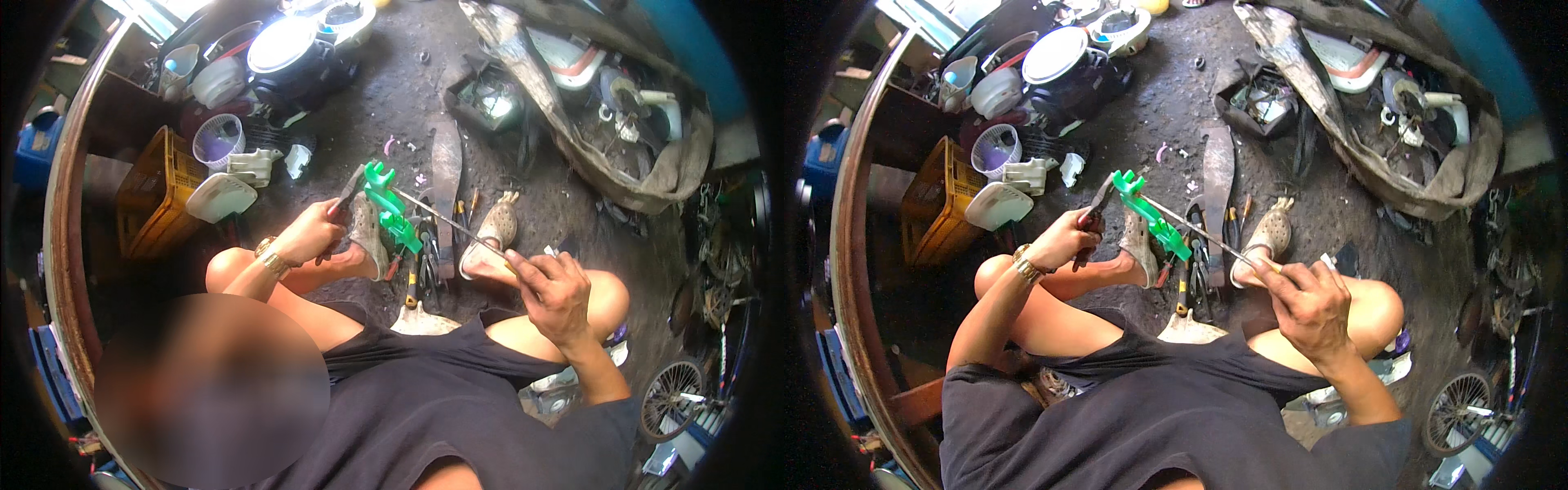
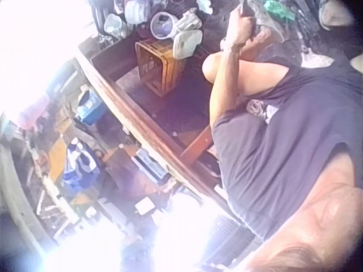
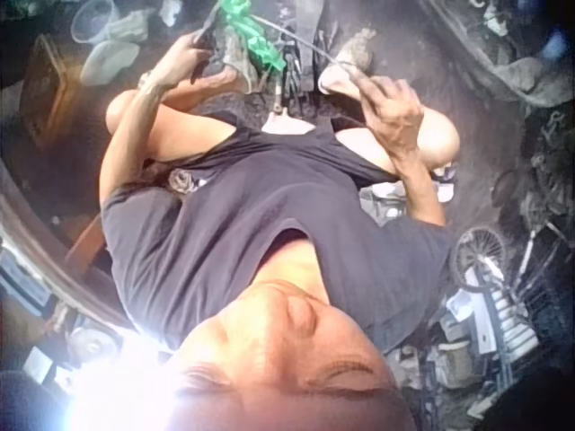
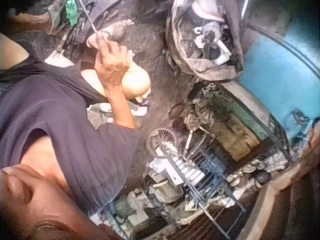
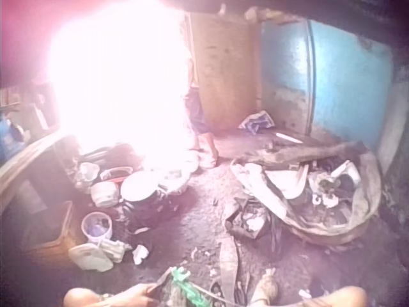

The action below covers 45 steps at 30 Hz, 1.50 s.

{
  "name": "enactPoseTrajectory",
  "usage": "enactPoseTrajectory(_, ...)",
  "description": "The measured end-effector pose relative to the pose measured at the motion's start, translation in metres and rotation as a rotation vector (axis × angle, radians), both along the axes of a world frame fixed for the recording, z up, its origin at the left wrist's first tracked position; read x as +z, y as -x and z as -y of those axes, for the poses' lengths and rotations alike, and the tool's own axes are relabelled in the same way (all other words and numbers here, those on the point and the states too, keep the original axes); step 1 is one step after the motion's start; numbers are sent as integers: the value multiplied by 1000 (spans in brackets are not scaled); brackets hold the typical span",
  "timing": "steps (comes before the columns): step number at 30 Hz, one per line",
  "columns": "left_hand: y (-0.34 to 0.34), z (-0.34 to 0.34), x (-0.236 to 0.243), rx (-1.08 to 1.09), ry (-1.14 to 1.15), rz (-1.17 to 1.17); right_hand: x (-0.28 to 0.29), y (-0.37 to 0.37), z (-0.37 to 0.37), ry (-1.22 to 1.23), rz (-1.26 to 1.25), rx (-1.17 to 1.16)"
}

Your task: The person sits on the floor and uses pliers and a screwdriver to manipulate a green plastic object, then examines and pries at a white remote control. The person later walks outside and handles large sacks of material.

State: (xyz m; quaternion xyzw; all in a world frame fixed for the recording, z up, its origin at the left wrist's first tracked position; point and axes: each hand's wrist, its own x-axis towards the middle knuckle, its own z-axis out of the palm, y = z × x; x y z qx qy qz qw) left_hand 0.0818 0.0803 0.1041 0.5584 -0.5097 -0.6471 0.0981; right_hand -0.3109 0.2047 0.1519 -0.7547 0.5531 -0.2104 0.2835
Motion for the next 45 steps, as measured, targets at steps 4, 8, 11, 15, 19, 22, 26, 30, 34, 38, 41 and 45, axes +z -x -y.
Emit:
enactPoseTrajectory(4,3,-3,3,-50,49,55,-8,0,-2,-32,172,-26)
enactPoseTrajectory(8,6,-5,-5,-45,97,43,-19,8,-2,138,-122,91)
enactPoseTrajectory(11,8,-6,4,-75,124,125,1,0,8,216,-311,3)
enactPoseTrajectory(15,11,-7,7,-93,182,140,4,20,11,-937,477,-343)
enactPoseTrajectory(19,12,-5,-12,-71,279,108,-11,23,7,-664,207,-272)
enactPoseTrajectory(22,14,-3,-5,-54,191,90,-10,5,9,24,-297,-89)
enactPoseTrajectory(26,16,-1,-16,-32,244,84,1,-8,15,-100,-220,-35)
enactPoseTrajectory(30,16,1,-17,-33,207,101,-4,-10,15,-19,-279,-64)
enactPoseTrajectory(34,18,3,-15,-56,213,132,-8,-15,14,115,-403,-118)
enactPoseTrajectory(38,19,5,-21,-43,226,113,-1,-16,15,35,-430,-56)
enactPoseTrajectory(41,18,7,-23,-78,216,120,-4,-18,11,-20,-365,-206)
enactPoseTrajectory(45,18,8,-18,-85,231,126,6,-34,18,158,-589,-142)
